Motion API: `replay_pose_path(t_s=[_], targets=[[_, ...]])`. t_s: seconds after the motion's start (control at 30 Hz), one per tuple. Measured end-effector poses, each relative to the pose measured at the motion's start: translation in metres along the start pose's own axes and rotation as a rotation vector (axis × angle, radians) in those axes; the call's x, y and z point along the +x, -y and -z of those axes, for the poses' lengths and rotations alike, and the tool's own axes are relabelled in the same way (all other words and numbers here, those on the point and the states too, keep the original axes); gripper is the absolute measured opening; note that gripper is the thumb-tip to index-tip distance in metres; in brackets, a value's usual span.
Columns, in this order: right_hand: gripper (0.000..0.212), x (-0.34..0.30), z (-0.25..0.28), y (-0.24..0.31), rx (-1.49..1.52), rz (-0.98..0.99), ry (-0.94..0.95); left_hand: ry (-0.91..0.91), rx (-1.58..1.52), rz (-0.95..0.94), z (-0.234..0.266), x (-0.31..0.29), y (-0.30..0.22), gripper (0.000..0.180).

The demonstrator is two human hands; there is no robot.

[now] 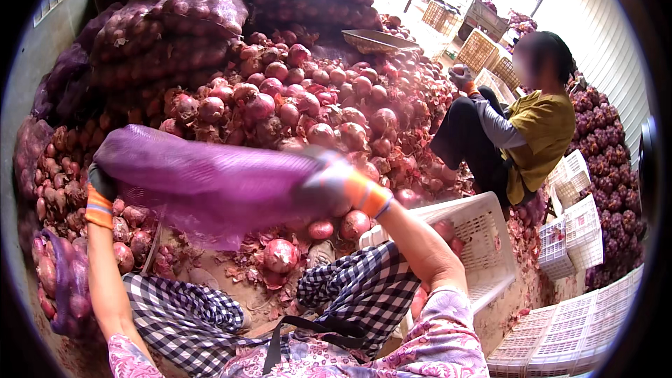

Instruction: The person picks onions from a pile, peels off the outer skins by hand, and places the cleaned onions into a white plastic crate.

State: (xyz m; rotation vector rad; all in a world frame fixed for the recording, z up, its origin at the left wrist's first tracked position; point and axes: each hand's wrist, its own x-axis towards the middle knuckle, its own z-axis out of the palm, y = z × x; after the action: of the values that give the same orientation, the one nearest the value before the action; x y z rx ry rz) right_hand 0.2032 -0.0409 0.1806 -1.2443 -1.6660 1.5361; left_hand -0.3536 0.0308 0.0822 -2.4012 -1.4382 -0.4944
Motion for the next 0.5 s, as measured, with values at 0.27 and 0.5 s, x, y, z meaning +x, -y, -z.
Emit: replay_pose_path(t_s=[0.27, 0.5], targets=[[0.026, 0.011, 0.100, -0.082, 0.082, 0.323, -0.493, 0.413, -1.123, 0.076, 0.085, 0.046, -0.176, 0.022], [0.027, -0.002, -0.044, -0.016, -0.020, 0.434, 0.785, -0.381, -1.605, 0.457, 0.059, 0.019, -0.062, 0.027]])
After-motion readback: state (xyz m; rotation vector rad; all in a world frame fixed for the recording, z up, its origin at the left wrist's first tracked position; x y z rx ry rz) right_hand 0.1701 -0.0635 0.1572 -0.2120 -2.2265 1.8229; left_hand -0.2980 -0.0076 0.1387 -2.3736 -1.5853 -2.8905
